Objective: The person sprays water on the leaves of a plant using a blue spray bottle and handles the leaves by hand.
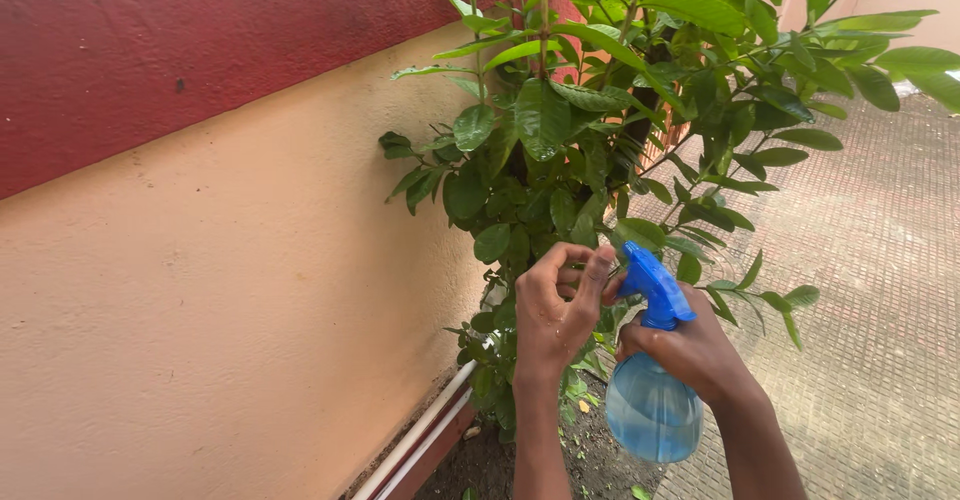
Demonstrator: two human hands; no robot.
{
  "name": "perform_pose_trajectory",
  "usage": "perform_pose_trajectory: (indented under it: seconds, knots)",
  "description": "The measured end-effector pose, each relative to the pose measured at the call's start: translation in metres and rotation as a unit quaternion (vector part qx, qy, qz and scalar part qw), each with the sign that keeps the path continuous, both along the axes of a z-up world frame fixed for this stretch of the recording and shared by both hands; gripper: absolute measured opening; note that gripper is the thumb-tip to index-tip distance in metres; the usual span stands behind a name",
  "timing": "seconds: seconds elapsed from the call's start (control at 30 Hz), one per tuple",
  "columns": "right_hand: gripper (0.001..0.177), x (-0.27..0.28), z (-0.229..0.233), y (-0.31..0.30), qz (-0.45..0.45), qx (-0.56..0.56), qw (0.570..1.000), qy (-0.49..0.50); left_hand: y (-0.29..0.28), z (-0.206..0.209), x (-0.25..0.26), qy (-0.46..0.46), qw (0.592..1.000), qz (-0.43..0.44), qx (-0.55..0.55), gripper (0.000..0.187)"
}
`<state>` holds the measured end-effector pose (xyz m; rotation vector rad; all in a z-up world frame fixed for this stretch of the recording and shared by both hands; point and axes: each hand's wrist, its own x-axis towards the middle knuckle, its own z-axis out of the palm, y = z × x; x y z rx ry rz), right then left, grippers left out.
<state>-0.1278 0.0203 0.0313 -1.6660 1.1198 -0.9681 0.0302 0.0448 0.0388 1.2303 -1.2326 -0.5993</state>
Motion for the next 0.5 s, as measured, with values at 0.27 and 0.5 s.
perform_pose_trajectory:
  seconds: [0.27, 0.5]
  knots:
    - [0.045, 0.051, -0.017, -0.009, -0.045, -0.127, 0.99, 0.046, 0.005, -0.007, 0.034, -0.101, 0.984, -0.124, -0.074, 0.09]
    - [0.047, 0.091, -0.001, 0.002, -0.069, -0.111, 0.984, 0.122, 0.012, -0.001, 0.073, -0.088, 0.978, -0.142, -0.128, 0.088]
